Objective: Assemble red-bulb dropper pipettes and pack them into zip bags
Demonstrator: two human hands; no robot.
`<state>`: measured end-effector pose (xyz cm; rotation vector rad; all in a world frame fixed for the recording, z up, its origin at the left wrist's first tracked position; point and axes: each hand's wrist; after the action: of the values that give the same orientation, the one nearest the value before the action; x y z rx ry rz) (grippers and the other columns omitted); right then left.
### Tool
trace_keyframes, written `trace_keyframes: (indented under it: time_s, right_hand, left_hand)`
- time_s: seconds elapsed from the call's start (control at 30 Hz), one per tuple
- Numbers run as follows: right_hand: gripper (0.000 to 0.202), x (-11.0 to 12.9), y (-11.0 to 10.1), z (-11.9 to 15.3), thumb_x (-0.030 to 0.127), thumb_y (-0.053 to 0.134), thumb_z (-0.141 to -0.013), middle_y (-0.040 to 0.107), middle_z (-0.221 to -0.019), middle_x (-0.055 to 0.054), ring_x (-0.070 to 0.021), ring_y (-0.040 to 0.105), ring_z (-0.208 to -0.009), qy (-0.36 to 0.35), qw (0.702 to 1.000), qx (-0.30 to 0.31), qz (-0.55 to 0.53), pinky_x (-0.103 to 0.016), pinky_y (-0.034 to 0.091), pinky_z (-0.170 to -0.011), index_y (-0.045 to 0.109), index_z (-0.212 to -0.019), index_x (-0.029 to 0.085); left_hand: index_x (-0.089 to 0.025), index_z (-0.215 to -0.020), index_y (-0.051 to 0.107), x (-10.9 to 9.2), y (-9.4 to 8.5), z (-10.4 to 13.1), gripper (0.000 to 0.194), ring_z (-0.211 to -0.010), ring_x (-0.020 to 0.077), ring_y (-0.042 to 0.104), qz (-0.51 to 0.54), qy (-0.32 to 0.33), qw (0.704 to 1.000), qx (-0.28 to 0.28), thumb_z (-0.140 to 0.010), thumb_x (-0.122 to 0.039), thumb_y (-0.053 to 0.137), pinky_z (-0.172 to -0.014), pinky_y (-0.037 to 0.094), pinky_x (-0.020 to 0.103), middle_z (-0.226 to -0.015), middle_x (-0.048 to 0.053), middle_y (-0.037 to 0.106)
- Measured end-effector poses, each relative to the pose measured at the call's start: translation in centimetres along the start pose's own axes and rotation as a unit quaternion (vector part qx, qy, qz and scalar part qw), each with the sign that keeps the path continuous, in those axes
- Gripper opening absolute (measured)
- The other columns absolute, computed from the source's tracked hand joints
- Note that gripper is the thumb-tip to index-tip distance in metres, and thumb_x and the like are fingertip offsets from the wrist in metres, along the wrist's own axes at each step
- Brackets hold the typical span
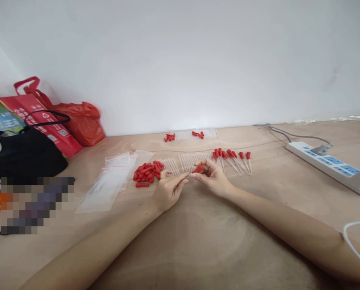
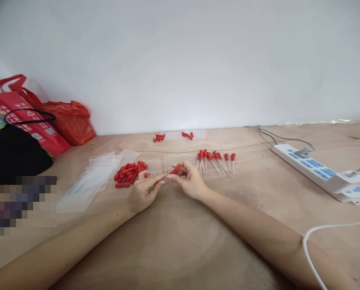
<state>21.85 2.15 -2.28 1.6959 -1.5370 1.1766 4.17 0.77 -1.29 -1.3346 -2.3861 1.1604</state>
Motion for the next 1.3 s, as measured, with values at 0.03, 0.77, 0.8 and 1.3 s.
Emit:
trace_keyframes:
  time_s: [0.03,0.77,0.8,1.3]
  right_hand:
    - [0.029,0.0,0.2,-0.1,0.041,0.061,-0.069,0.058,-0.07,0.0,-0.0115,0.055,-0.063,0.015,0.999,-0.011,-0.033,-0.025,0.045,-0.058,0.051,-0.085,0.019]
    - [0.037,-3.9,-14.9,-3.2,0.038,0.051,-0.071,0.063,-0.081,-0.012,-0.0225,0.058,-0.076,0.242,0.787,-0.128,0.553,-0.028,0.039,-0.059,0.057,-0.096,0.012]
    - [0.037,-3.8,-14.9,-3.2,0.038,0.051,-0.071,0.063,-0.081,-0.012,-0.0227,0.057,-0.076,0.239,0.785,-0.127,0.558,-0.028,0.039,-0.059,0.057,-0.096,0.011]
    - [0.022,-3.3,-14.0,-3.7,0.022,0.05,-0.072,0.058,-0.075,-0.006,-0.0174,0.054,-0.073,0.062,0.81,0.061,0.58,-0.026,0.038,-0.068,0.066,-0.086,0.018]
  left_hand:
    - [-0.019,-0.103,0.053,0.0,0.0,0.0,0.02,-0.059,0.0111,0.061,0.011,-0.007,1.0,0.003,-0.086,-0.021,0.044,-0.084,0.029,0.034,-0.07,-0.001,0.069]
    - [-0.019,-0.1,0.05,-0.1,-0.2,-0.2,0.021,-0.09,0.0182,0.057,-0.024,-0.051,0.993,0.105,-0.081,-0.029,0.048,-0.089,0.022,0.04,-0.096,0.005,0.064]
    - [-0.019,-0.098,0.05,-0.1,-0.2,-0.2,0.02,-0.089,0.0182,0.057,-0.024,-0.05,0.993,0.105,-0.081,-0.028,0.048,-0.089,0.023,0.04,-0.096,0.004,0.064]
    - [-0.02,-0.082,0.057,-0.3,-0.3,-0.3,0.01,-0.083,0.016,0.056,-0.041,-0.041,0.993,0.107,-0.08,-0.026,0.049,-0.086,0.023,0.04,-0.089,0.001,0.063]
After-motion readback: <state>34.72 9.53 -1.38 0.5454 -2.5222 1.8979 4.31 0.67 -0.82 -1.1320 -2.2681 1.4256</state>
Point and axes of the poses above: each hand's wrist, its own z-axis away from the middle knuckle, its own y-axis out of the palm, x = y × z
